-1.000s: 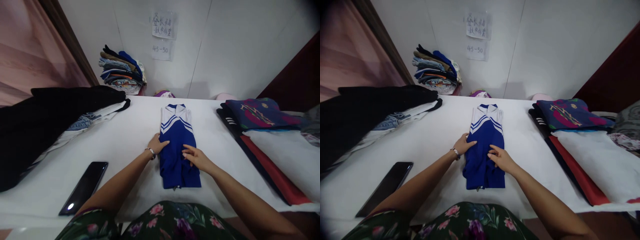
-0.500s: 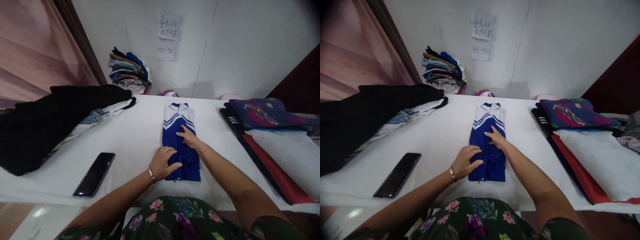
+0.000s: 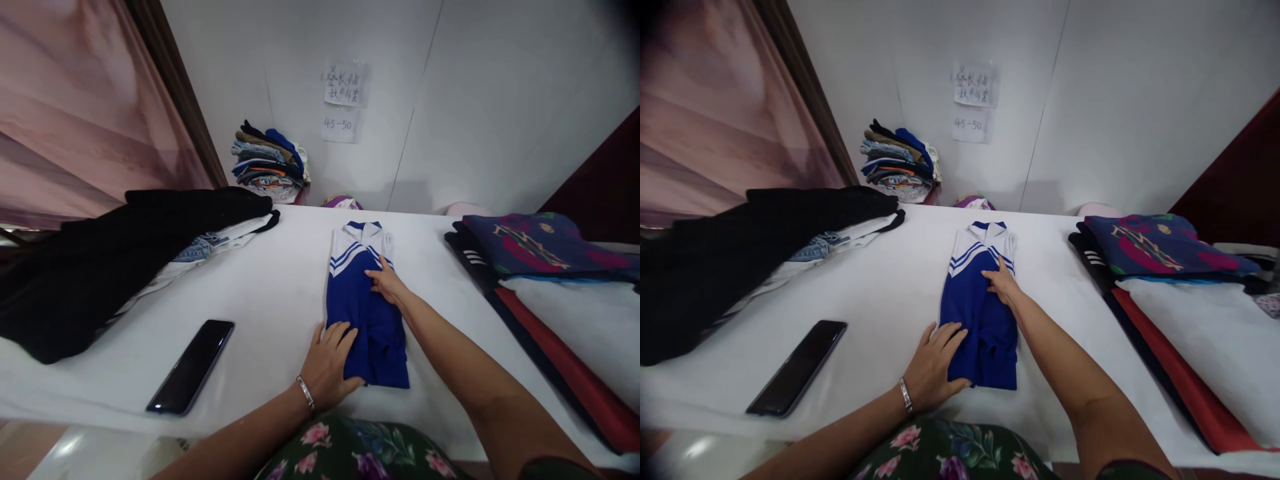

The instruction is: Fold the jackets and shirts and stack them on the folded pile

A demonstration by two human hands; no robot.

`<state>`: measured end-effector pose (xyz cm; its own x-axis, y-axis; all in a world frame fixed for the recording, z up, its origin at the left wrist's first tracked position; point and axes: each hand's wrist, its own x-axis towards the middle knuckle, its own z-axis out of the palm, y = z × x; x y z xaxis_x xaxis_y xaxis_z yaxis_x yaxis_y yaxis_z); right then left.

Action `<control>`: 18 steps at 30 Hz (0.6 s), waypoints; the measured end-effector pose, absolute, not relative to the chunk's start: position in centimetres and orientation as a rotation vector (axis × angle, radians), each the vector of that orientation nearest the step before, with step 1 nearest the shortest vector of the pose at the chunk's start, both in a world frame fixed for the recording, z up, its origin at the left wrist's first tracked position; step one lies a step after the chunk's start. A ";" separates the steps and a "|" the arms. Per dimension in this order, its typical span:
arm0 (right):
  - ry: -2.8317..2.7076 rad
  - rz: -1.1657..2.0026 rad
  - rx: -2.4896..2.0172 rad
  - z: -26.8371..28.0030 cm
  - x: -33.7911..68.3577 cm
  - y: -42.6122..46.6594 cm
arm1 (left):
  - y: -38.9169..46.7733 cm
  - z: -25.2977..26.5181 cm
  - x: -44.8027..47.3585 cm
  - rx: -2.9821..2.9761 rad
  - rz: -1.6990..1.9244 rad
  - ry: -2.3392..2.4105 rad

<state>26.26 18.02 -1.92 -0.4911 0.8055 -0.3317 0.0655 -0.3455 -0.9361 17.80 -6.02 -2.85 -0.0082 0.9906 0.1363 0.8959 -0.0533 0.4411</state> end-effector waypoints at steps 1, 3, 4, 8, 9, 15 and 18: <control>-1.351 1.891 -1.174 -1.8 25.9 18.5 | -6.0 -2.9 17.7 2.030 0.628 1.994; -1.330 1.888 -1.202 -1.6 25.0 19.4 | -5.9 -2.9 17.3 2.024 0.651 1.986; -1.333 1.882 -1.215 -1.5 24.5 19.7 | -5.8 -2.8 17.0 2.021 0.660 1.985; -1.419 1.859 -1.215 -1.4 22.4 19.9 | -5.6 -2.2 15.7 1.966 0.703 2.054; -1.454 1.850 -1.205 -1.5 22.0 19.8 | -5.6 -1.9 15.6 1.957 0.715 2.073; -1.715 1.610 -1.337 -2.3 22.9 20.4 | -4.3 -1.6 16.9 2.189 0.505 1.832; -1.899 1.384 -1.442 -1.9 25.1 21.5 | -3.5 -2.2 17.7 2.257 0.431 1.730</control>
<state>25.08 21.51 -1.91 -0.4000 0.8825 -0.2475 0.5059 -0.0126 -0.8625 17.70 -3.46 -2.16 0.2451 0.9667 0.0734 0.8881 -0.2542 0.3830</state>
